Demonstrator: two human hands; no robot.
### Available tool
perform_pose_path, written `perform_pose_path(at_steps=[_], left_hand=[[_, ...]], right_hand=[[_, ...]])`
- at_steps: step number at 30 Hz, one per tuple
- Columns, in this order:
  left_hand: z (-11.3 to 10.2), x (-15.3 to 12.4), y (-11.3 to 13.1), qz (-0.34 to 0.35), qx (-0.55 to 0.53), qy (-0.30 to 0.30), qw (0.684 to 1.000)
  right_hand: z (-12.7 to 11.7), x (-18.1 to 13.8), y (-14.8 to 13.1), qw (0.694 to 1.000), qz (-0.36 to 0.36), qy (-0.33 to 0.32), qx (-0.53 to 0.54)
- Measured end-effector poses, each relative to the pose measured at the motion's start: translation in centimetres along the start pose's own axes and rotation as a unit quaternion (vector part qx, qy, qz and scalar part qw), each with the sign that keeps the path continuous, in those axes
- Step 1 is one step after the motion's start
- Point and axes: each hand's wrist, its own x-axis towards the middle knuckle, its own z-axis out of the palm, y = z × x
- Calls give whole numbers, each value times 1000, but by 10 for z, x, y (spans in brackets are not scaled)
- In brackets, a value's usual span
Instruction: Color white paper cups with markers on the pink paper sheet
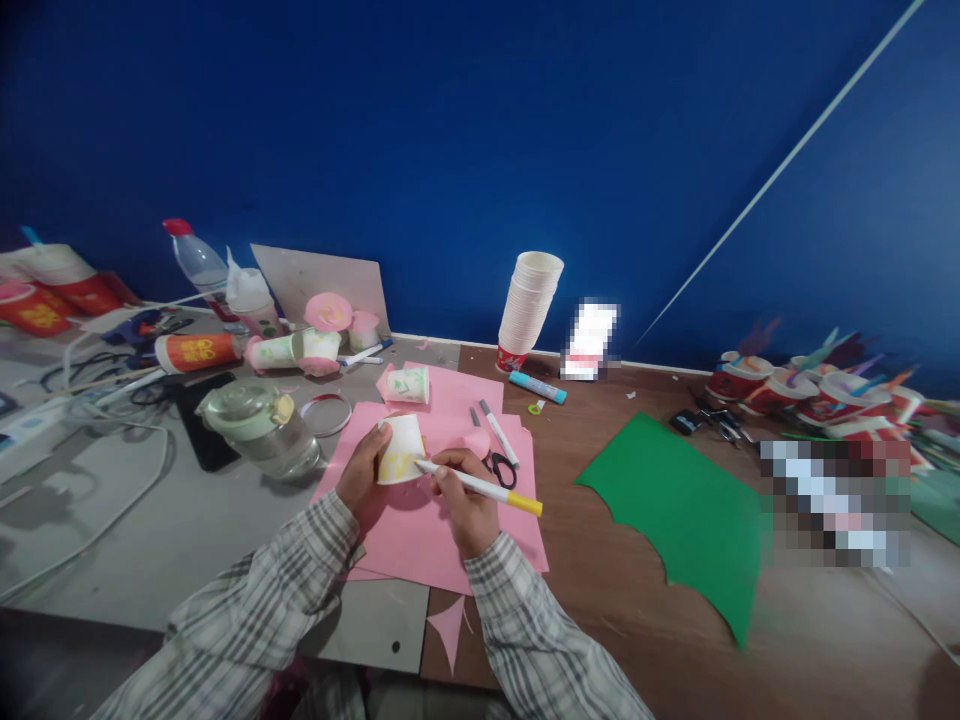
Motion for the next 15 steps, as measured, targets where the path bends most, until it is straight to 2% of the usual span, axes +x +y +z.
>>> perform_pose_path(at_steps=[15], left_hand=[[1, 1, 0, 27, 4, -15, 1000]], right_hand=[[2, -1, -6, 1000, -17, -6, -21]])
